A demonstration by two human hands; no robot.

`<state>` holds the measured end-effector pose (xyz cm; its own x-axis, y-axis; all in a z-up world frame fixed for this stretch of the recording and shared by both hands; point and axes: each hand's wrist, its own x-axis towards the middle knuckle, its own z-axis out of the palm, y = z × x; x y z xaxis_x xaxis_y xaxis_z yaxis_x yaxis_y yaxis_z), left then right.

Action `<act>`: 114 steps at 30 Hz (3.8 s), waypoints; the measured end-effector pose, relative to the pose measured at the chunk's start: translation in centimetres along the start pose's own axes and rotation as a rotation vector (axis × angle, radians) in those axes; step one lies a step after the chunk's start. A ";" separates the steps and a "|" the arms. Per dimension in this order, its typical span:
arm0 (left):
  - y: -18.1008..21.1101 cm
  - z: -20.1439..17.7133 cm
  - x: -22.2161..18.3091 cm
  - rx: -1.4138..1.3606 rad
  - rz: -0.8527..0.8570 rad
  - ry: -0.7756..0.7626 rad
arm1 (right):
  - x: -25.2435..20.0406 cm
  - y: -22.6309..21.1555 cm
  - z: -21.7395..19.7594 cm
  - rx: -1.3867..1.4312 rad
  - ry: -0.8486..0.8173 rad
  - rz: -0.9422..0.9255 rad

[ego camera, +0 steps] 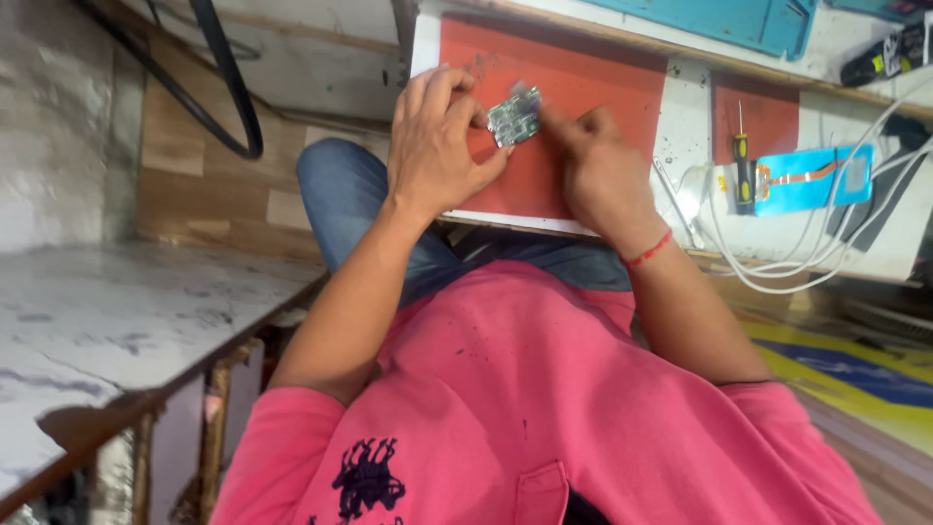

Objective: The person uses a small tool to scrape and clean the surface of a small circuit board placed on a red mat. They repeatedly scrape different areas of the board, flip it over, and continue scraping. The person also briefly handles a small bottle and a piece of foil.

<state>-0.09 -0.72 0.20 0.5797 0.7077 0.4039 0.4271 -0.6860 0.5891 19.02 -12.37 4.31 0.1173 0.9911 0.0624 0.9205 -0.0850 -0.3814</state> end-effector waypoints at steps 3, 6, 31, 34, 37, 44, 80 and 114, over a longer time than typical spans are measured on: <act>-0.5 0.3 -0.2 0.007 0.015 0.008 | -0.9 0.0 0.7 0.008 -0.025 0.027; -1.6 0.9 -0.9 -0.034 0.038 -0.005 | -2.3 -0.5 1.7 0.025 -0.046 -0.104; -0.7 0.7 -0.3 0.031 0.046 0.019 | -0.6 0.3 1.1 0.116 -0.086 -0.024; 0.0 0.6 0.2 0.033 0.031 0.016 | -0.3 0.7 0.3 0.082 -0.039 0.065; 0.0 -0.1 0.0 0.037 0.037 0.044 | 0.1 -0.1 -0.3 0.065 -0.075 -0.068; -0.9 0.7 -0.3 0.025 0.018 0.012 | 0.0 0.2 0.5 0.086 -0.109 -0.038; 0.7 -0.4 2.1 0.018 -0.091 -0.081 | 1.5 1.1 -0.4 0.089 -0.067 0.115; 0.6 1.0 1.5 0.093 -0.015 -0.086 | 0.2 3.4 1.7 0.122 -0.047 0.016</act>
<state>1.77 -0.21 0.46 0.6285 0.7038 0.3312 0.4967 -0.6908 0.5254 21.53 -12.32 1.50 0.1117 0.9937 0.0128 0.8661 -0.0910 -0.4915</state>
